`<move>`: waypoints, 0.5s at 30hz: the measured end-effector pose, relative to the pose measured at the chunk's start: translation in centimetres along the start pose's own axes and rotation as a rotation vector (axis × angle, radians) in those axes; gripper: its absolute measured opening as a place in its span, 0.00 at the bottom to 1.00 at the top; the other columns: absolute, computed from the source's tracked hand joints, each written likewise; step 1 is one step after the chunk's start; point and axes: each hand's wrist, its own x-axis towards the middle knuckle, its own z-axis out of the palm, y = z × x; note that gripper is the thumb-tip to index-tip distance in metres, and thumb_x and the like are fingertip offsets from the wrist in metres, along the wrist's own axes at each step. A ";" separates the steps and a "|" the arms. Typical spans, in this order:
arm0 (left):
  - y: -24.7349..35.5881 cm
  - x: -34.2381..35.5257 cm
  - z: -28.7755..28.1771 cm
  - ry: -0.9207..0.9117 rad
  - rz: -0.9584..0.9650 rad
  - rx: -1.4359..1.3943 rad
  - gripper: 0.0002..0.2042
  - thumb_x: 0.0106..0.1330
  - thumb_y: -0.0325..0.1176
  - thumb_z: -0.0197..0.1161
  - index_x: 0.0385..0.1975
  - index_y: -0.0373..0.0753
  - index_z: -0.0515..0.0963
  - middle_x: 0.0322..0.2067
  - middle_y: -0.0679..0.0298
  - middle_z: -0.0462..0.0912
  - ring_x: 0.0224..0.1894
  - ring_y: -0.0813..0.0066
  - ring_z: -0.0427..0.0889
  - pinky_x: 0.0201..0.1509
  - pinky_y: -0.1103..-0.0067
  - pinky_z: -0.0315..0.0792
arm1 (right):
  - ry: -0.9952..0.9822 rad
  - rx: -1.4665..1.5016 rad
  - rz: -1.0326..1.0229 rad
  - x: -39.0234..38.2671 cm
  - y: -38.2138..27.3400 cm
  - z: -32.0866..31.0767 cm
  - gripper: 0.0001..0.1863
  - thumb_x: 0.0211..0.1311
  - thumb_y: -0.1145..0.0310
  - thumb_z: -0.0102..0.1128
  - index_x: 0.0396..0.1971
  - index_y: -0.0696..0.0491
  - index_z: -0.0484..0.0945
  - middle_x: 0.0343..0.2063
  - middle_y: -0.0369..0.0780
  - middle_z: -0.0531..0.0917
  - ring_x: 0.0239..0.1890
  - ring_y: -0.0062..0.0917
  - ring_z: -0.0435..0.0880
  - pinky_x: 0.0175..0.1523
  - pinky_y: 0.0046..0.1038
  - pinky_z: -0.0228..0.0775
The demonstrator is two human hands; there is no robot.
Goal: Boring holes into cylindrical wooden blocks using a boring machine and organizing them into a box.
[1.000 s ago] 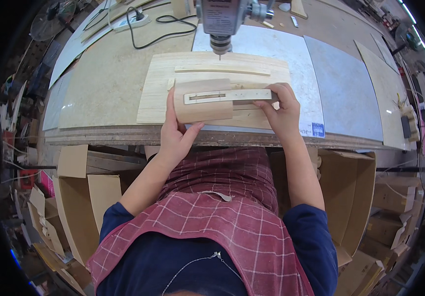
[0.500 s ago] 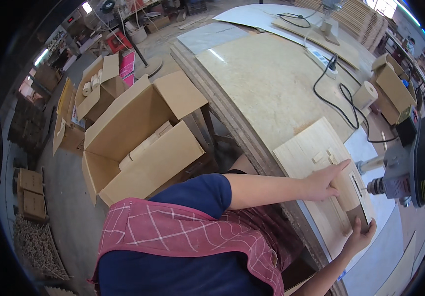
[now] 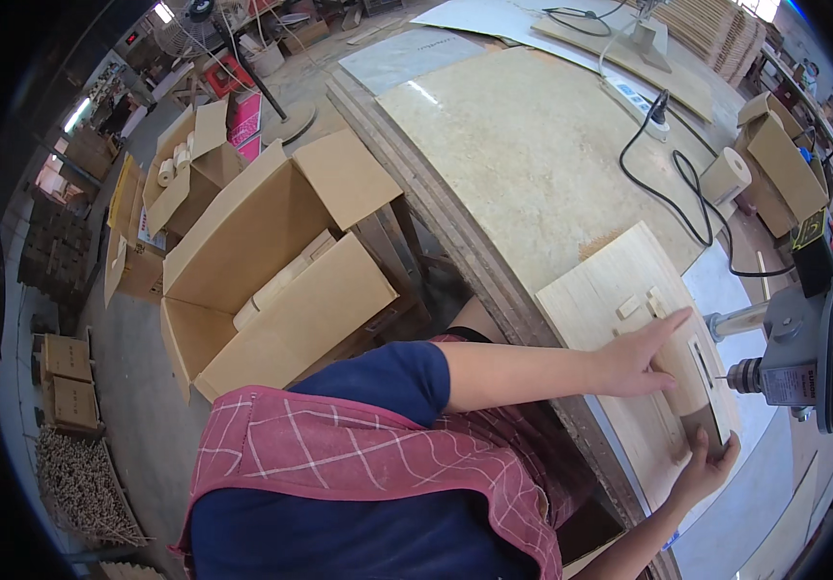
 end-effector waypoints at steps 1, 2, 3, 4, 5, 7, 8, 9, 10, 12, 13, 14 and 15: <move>0.3 0.0 -0.3 -0.006 -0.003 -0.005 0.44 0.50 0.28 0.62 0.63 0.39 0.37 0.58 0.46 0.53 0.55 0.55 0.63 0.53 0.72 0.66 | 0.008 0.000 -0.020 0.0 0.0 0.3 0.22 0.51 0.70 0.63 0.45 0.60 0.67 0.37 0.40 0.74 0.37 0.23 0.73 0.43 0.22 0.66; 0.5 -0.1 -0.8 -0.046 -0.060 -0.059 0.46 0.48 0.30 0.64 0.62 0.38 0.38 0.58 0.46 0.53 0.56 0.54 0.62 0.55 0.72 0.64 | 0.015 0.001 -0.040 0.1 -0.2 0.6 0.22 0.51 0.71 0.63 0.45 0.60 0.67 0.37 0.40 0.74 0.37 0.22 0.72 0.43 0.22 0.66; 0.9 -0.1 -1.0 -0.089 -0.115 -0.119 0.47 0.46 0.32 0.66 0.62 0.37 0.38 0.58 0.45 0.53 0.57 0.54 0.61 0.56 0.72 0.62 | 0.016 -0.074 -0.026 -0.3 -1.5 0.4 0.23 0.50 0.70 0.64 0.45 0.60 0.67 0.38 0.40 0.74 0.39 0.24 0.73 0.45 0.23 0.66; 0.5 -0.1 -0.7 -0.099 -0.115 -0.129 0.47 0.46 0.32 0.66 0.62 0.37 0.38 0.58 0.45 0.53 0.57 0.54 0.61 0.56 0.72 0.62 | 0.023 -0.085 -0.020 -0.2 -1.4 0.4 0.23 0.50 0.70 0.64 0.45 0.60 0.67 0.38 0.40 0.74 0.39 0.24 0.73 0.45 0.23 0.66; -0.2 -0.2 -0.4 -0.033 -0.047 -0.031 0.48 0.45 0.32 0.68 0.62 0.37 0.39 0.58 0.45 0.53 0.58 0.54 0.60 0.57 0.72 0.61 | 0.011 -0.066 -0.037 -0.2 -0.8 0.4 0.23 0.49 0.70 0.64 0.45 0.60 0.67 0.39 0.41 0.74 0.40 0.25 0.73 0.46 0.24 0.66; 0.0 0.2 0.8 0.036 -0.023 0.051 0.49 0.42 0.34 0.70 0.62 0.36 0.41 0.58 0.46 0.54 0.60 0.55 0.58 0.58 0.73 0.60 | 0.011 -0.024 -0.078 0.0 0.9 -0.1 0.25 0.48 0.70 0.65 0.46 0.59 0.67 0.41 0.42 0.74 0.43 0.27 0.73 0.49 0.26 0.65; 0.1 0.3 0.8 0.031 -0.073 0.040 0.50 0.41 0.35 0.70 0.62 0.35 0.42 0.58 0.46 0.55 0.60 0.55 0.57 0.59 0.73 0.58 | 0.034 -0.087 -0.151 0.2 2.2 0.1 0.25 0.48 0.71 0.65 0.47 0.59 0.66 0.43 0.42 0.73 0.45 0.27 0.72 0.50 0.26 0.65; -0.3 0.5 0.8 0.043 -0.077 0.040 0.50 0.41 0.35 0.71 0.62 0.36 0.42 0.58 0.46 0.56 0.60 0.56 0.57 0.60 0.73 0.58 | -0.017 0.011 -0.066 -0.2 0.4 0.4 0.25 0.48 0.73 0.64 0.47 0.59 0.66 0.45 0.43 0.71 0.48 0.27 0.71 0.51 0.27 0.65; -0.5 0.5 1.0 0.043 -0.076 0.033 0.50 0.41 0.36 0.71 0.62 0.36 0.43 0.58 0.46 0.56 0.60 0.56 0.58 0.60 0.73 0.58 | -0.018 0.098 -0.087 0.0 1.4 0.4 0.25 0.48 0.75 0.63 0.48 0.58 0.66 0.47 0.42 0.70 0.50 0.27 0.69 0.51 0.27 0.65; -1.2 0.4 0.9 0.145 0.064 0.255 0.49 0.42 0.33 0.71 0.62 0.37 0.43 0.57 0.49 0.57 0.59 0.60 0.60 0.59 0.73 0.60 | -0.131 -0.018 -0.138 0.0 -1.4 0.5 0.26 0.50 0.76 0.60 0.51 0.56 0.64 0.48 0.41 0.69 0.53 0.28 0.67 0.52 0.27 0.65; -1.5 0.4 0.7 0.124 0.006 0.119 0.49 0.41 0.35 0.71 0.62 0.36 0.44 0.58 0.49 0.57 0.59 0.58 0.60 0.60 0.73 0.59 | -0.161 0.027 -0.189 0.0 -2.8 0.6 0.26 0.51 0.76 0.59 0.52 0.56 0.63 0.49 0.41 0.69 0.54 0.28 0.66 0.53 0.27 0.64; -1.7 0.6 0.8 0.101 -0.056 -0.013 0.49 0.40 0.36 0.71 0.61 0.35 0.45 0.58 0.49 0.57 0.60 0.57 0.59 0.60 0.73 0.58 | -0.175 0.091 -0.163 0.1 -2.8 0.3 0.26 0.51 0.77 0.57 0.53 0.55 0.62 0.49 0.42 0.68 0.54 0.28 0.66 0.54 0.27 0.63; -1.7 0.7 0.6 0.097 -0.060 -0.015 0.48 0.41 0.35 0.71 0.61 0.36 0.45 0.57 0.49 0.59 0.58 0.59 0.62 0.59 0.74 0.60 | -0.244 0.114 -0.132 0.2 -3.6 0.0 0.28 0.52 0.76 0.57 0.54 0.55 0.60 0.50 0.42 0.68 0.55 0.27 0.66 0.54 0.28 0.63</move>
